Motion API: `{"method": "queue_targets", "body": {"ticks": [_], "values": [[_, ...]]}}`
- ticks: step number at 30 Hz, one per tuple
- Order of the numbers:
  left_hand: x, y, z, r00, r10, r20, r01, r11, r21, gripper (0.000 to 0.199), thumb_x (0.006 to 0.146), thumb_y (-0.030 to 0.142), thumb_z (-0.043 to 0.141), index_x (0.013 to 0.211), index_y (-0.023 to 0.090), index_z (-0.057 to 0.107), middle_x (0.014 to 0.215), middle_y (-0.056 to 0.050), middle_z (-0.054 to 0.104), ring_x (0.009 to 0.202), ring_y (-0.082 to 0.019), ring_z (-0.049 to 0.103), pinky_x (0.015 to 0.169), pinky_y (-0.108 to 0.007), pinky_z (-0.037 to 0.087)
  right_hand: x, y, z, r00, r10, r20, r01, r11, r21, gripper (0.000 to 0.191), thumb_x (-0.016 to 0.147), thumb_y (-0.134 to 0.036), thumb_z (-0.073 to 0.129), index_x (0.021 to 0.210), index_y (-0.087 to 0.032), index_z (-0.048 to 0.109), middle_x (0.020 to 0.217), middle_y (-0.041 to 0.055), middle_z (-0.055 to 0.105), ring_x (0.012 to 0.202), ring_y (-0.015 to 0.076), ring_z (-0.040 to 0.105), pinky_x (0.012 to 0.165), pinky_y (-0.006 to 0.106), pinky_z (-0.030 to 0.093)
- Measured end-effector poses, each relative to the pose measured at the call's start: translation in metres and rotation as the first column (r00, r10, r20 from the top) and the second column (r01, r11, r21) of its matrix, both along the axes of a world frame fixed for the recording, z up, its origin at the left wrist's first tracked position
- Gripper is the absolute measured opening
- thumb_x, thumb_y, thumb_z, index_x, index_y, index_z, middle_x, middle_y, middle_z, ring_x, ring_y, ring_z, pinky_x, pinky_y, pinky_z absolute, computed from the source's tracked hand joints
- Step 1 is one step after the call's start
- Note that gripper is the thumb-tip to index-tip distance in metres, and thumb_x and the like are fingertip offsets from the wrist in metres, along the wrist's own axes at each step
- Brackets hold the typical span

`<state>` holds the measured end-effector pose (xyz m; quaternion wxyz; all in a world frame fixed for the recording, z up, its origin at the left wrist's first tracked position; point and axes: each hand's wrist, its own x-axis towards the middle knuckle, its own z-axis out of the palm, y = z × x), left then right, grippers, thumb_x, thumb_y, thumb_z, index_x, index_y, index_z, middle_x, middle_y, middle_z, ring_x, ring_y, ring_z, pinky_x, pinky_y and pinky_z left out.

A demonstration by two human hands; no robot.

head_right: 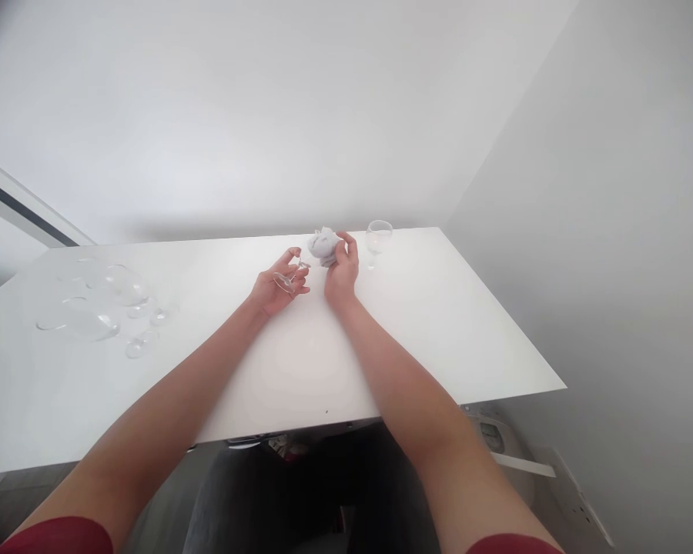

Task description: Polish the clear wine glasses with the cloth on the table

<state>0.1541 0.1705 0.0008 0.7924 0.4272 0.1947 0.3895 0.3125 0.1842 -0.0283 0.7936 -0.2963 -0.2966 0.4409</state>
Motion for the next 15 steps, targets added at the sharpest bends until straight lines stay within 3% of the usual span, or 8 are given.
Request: {"method": "queue_targets", "body": {"ticks": [3, 9, 15], "values": [[-0.002, -0.001, 0.001, 0.999, 0.004, 0.032, -0.005, 1.000, 0.014, 0.035, 0.082, 0.022, 0.076, 0.106, 0.026, 0.051, 0.078, 0.006, 0.058, 0.057, -0.006, 0.056, 0.079, -0.027, 0.062, -0.003, -0.002, 0.002, 1.000, -0.026, 0.016, 0.026, 1.000, -0.002, 0.033, 0.095, -0.056, 0.068, 0.113, -0.029, 0.061, 0.107, 0.0012, 0.070, 0.100, 0.0180, 0.067, 0.084, 0.031, 0.054], [-0.004, -0.003, 0.001, 0.990, 0.042, 0.136, -0.055, 0.994, 0.094, 0.045, 0.082, 0.025, 0.083, 0.113, 0.033, 0.051, 0.081, 0.008, 0.055, 0.056, -0.005, 0.052, 0.080, -0.028, 0.060, -0.001, 0.005, -0.007, 0.992, -0.051, -0.119, 0.045, 0.998, -0.049, 0.039, 0.091, -0.056, 0.074, 0.089, -0.027, 0.048, 0.091, -0.0017, 0.062, 0.090, 0.0175, 0.064, 0.078, 0.031, 0.053], [0.003, -0.006, 0.003, 0.984, 0.146, 0.098, -0.154, 0.985, 0.077, 0.049, 0.085, 0.026, 0.082, 0.122, 0.038, 0.052, 0.092, 0.004, 0.060, 0.067, -0.009, 0.058, 0.082, -0.033, 0.059, 0.000, 0.005, -0.006, 0.987, 0.152, -0.055, -0.155, 0.986, -0.054, 0.046, 0.087, -0.064, 0.077, 0.090, -0.028, 0.049, 0.085, -0.0016, 0.063, 0.084, 0.0201, 0.066, 0.072, 0.036, 0.057]]}}
